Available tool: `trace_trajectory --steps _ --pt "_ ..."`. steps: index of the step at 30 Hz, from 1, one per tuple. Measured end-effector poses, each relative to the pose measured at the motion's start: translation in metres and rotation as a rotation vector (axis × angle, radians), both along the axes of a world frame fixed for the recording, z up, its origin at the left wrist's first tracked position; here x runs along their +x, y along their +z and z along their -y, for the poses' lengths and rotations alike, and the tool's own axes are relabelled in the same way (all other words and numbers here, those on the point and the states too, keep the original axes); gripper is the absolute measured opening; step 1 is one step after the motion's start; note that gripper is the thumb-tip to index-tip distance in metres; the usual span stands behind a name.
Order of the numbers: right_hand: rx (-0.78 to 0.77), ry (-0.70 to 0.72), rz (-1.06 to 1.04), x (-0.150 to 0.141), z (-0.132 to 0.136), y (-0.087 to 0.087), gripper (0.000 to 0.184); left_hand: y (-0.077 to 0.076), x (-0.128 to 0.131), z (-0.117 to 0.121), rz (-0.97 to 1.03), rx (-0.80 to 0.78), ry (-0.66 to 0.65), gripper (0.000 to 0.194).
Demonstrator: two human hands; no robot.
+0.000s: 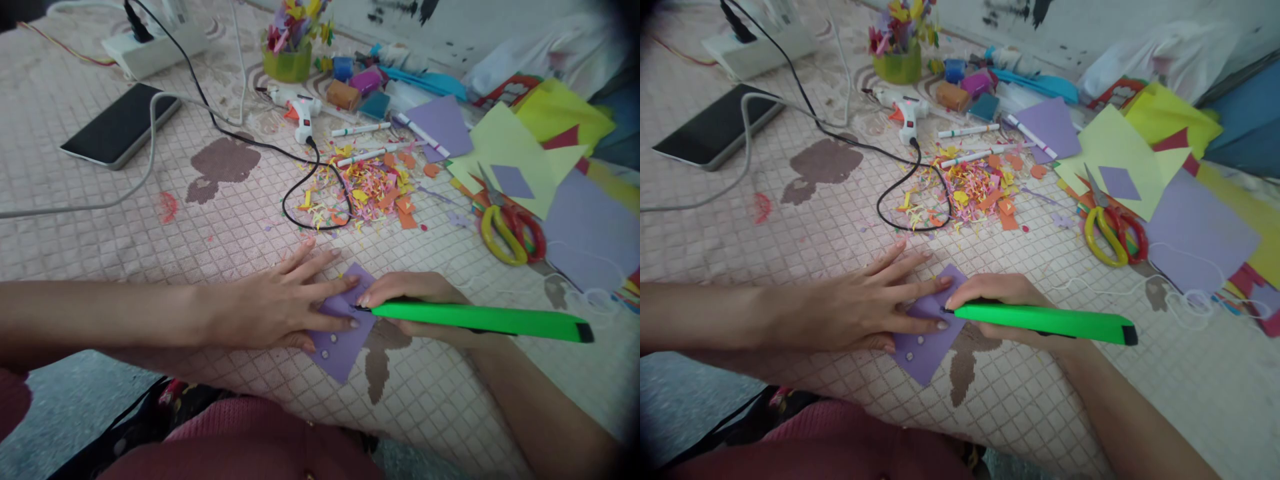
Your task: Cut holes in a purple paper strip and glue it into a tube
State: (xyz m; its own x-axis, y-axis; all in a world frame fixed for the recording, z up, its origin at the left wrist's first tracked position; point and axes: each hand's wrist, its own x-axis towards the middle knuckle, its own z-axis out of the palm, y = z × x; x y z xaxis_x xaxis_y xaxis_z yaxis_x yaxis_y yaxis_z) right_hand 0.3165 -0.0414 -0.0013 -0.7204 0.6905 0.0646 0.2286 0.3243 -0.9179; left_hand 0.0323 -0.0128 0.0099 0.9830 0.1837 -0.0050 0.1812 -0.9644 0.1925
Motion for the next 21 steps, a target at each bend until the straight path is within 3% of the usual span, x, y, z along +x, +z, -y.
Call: trace_trajectory --steps 8,21 --pt "0.008 -0.017 0.012 -0.0029 0.0001 0.0005 0.028 -0.0019 0.0014 0.0065 0.016 0.063 0.045 0.062" --pt "-0.004 -0.01 0.003 -0.0006 -0.0002 -0.0007 0.028 -0.0023 0.0029 0.0039 0.004 0.022 0.007 0.054"
